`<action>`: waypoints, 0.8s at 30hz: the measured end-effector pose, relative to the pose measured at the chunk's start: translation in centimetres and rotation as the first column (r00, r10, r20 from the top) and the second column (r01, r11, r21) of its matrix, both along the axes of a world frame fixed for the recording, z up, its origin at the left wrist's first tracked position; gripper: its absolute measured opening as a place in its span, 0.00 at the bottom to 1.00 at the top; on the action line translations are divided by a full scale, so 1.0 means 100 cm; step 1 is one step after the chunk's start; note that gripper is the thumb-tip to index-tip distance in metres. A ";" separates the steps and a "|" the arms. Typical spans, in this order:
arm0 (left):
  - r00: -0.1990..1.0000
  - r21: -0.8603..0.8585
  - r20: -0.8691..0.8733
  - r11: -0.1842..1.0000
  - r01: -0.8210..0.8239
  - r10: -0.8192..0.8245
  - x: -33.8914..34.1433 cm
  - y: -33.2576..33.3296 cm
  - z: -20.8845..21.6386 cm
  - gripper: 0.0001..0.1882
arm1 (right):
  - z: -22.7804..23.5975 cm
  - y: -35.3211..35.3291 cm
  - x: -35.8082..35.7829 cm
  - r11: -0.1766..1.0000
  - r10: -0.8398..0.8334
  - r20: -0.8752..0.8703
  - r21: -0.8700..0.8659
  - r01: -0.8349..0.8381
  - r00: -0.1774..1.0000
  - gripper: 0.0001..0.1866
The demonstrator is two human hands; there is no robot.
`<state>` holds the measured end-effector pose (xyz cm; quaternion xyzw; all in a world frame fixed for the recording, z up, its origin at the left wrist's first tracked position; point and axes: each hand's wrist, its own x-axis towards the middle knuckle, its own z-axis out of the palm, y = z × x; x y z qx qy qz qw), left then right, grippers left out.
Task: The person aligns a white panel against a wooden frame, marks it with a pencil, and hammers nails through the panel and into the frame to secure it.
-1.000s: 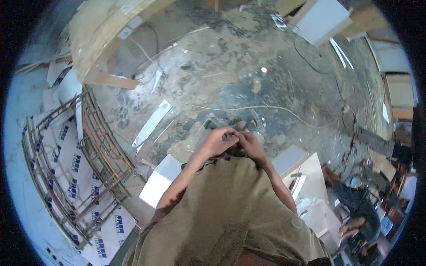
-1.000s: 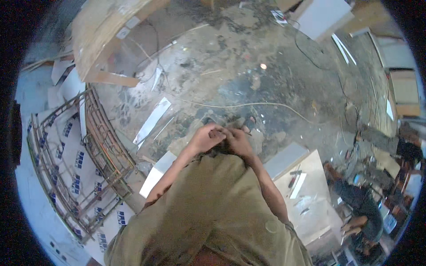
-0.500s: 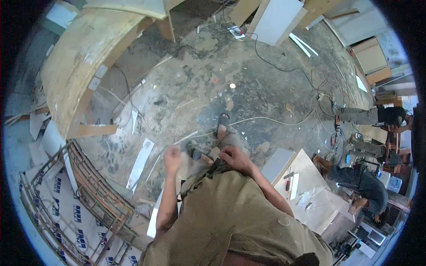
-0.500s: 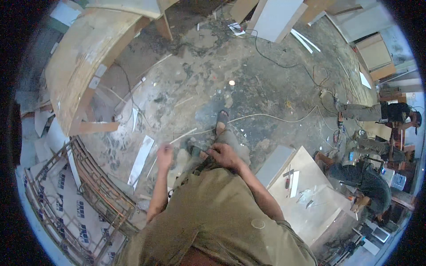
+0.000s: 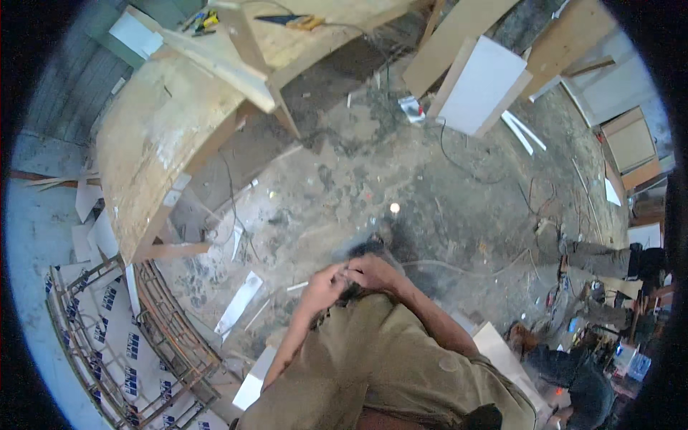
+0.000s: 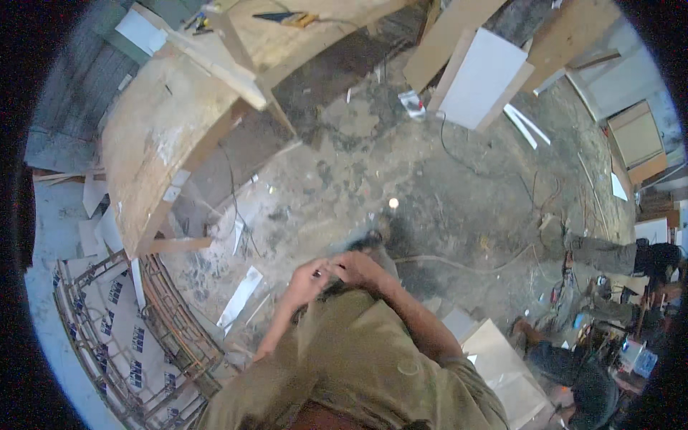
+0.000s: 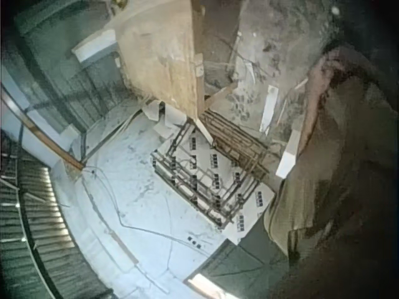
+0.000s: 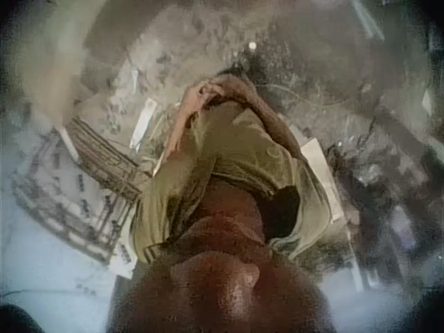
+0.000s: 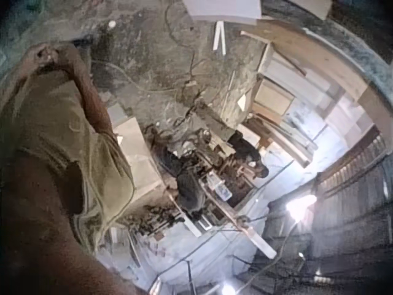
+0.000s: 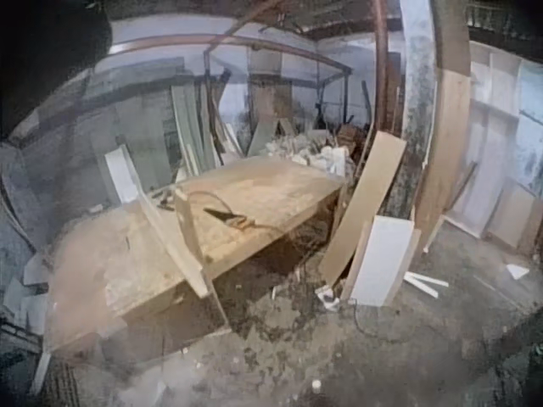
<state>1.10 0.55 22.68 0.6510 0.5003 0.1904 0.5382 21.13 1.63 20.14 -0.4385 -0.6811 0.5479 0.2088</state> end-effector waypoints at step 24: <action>0.932 0.106 -0.151 0.943 -0.317 0.330 0.005 0.375 -0.072 0.06 | 0.003 0.341 0.161 0.963 -0.269 0.379 0.097 0.251 0.885 0.16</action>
